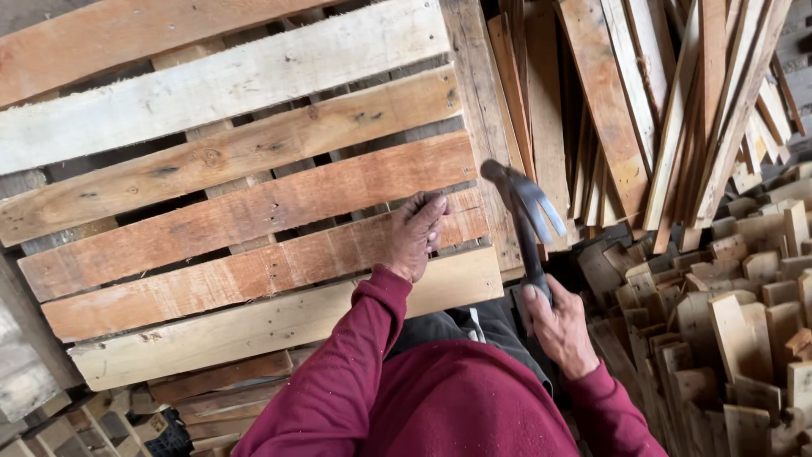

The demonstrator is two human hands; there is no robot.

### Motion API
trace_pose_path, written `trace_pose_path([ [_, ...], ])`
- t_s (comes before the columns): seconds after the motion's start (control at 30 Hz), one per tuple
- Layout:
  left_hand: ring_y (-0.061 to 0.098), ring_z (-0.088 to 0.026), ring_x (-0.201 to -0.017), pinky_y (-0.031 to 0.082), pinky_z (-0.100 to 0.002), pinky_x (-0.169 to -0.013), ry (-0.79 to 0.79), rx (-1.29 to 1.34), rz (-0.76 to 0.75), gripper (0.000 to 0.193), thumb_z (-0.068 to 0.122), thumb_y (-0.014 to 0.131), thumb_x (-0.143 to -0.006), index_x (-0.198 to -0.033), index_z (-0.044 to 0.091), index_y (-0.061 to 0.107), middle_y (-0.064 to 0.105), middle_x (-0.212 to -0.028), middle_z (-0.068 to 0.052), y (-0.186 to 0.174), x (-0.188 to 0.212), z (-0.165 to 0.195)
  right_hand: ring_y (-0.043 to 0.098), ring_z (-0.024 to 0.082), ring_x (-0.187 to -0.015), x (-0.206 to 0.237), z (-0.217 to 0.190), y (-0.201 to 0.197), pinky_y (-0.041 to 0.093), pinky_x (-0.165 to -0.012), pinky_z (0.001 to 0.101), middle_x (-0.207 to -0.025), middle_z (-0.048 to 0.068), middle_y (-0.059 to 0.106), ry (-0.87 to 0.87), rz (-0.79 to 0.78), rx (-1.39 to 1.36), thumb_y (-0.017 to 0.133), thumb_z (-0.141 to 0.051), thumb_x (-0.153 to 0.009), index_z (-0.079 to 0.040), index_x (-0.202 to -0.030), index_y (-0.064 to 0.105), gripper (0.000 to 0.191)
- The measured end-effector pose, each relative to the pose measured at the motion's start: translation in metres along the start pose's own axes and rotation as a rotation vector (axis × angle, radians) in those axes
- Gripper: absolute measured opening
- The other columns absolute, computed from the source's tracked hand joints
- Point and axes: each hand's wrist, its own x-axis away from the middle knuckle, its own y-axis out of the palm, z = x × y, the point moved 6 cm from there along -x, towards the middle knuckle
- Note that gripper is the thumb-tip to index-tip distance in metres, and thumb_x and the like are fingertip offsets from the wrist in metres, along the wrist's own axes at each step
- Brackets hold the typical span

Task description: The person aligns wooden planks on a pallet frame, retrieves nails from a nearby box, and uses a hammer to drive nails into the planks to secure them. The person repeatedly picks up nails and hammers them into place along the length of the pallet.

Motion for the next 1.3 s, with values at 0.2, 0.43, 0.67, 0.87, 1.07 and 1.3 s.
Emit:
trace_pose_path([
  [0.2,0.063,-0.012,-0.060,0.052,-0.027,-0.053,0.338,-0.936,0.027,0.017,0.029,0.072,-0.098,-0.096,0.012,0.075,0.074,-0.078,-0.002,0.010,-0.003,0.000,0.046,0.008,-0.048,0.034,0.051,0.021,0.039,-0.043,0.0275,-0.056,-0.001,0.053,0.171,0.009,-0.130,0.063,-0.032,-0.096,-0.004,-0.084,0.062,0.030],
  [0.43,0.078,-0.020,-0.083,0.061,-0.030,-0.070,0.745,-1.106,-0.109,0.014,0.021,0.078,-0.094,-0.103,0.010,0.077,0.079,-0.094,-0.008,0.024,-0.001,0.003,0.048,0.007,-0.047,0.054,0.034,0.018,0.039,-0.044,0.0255,-0.057,-0.001,0.055,0.051,0.074,-0.205,0.059,-0.041,-0.099,-0.004,-0.088,0.062,0.039],
  [0.67,0.078,-0.016,-0.093,0.065,-0.029,-0.081,0.798,-0.998,-0.235,0.019,0.012,0.076,-0.092,-0.111,0.011,0.076,0.078,-0.103,-0.006,0.032,0.007,-0.003,0.050,0.007,-0.051,0.075,0.012,0.028,0.042,-0.046,0.0239,-0.061,0.000,0.057,-0.199,0.125,-0.133,0.061,-0.039,-0.095,-0.004,-0.102,0.063,0.036],
  [0.87,0.069,-0.019,-0.074,0.059,-0.033,-0.068,0.737,-1.186,-0.193,0.025,0.012,0.068,-0.093,-0.117,0.009,0.076,0.072,-0.086,-0.010,0.028,0.001,0.005,0.053,0.015,-0.049,0.087,-0.013,-0.008,0.042,-0.043,0.0288,-0.064,0.007,0.060,0.106,0.203,-0.332,0.056,-0.025,-0.104,0.000,-0.093,0.066,0.029],
  [1.07,0.068,-0.015,-0.085,0.058,-0.031,-0.080,0.782,-0.799,0.019,0.019,0.013,0.052,-0.110,-0.123,0.005,0.063,0.069,-0.093,-0.009,0.003,-0.003,-0.001,0.060,0.021,-0.058,0.113,-0.104,-0.080,0.055,-0.055,0.0375,-0.072,0.007,0.067,-1.165,0.291,-0.625,0.064,-0.030,-0.105,-0.006,-0.105,0.064,0.024],
  [1.3,0.072,-0.012,-0.079,0.060,-0.030,-0.073,0.780,-0.779,0.158,0.022,0.017,0.052,-0.110,-0.124,0.006,0.066,0.072,-0.097,-0.008,-0.001,-0.009,0.000,0.052,0.014,-0.050,0.066,0.014,0.005,0.045,-0.044,0.0307,-0.063,0.005,0.058,0.231,0.221,-0.182,0.058,-0.026,-0.103,-0.004,-0.087,0.064,0.028],
])
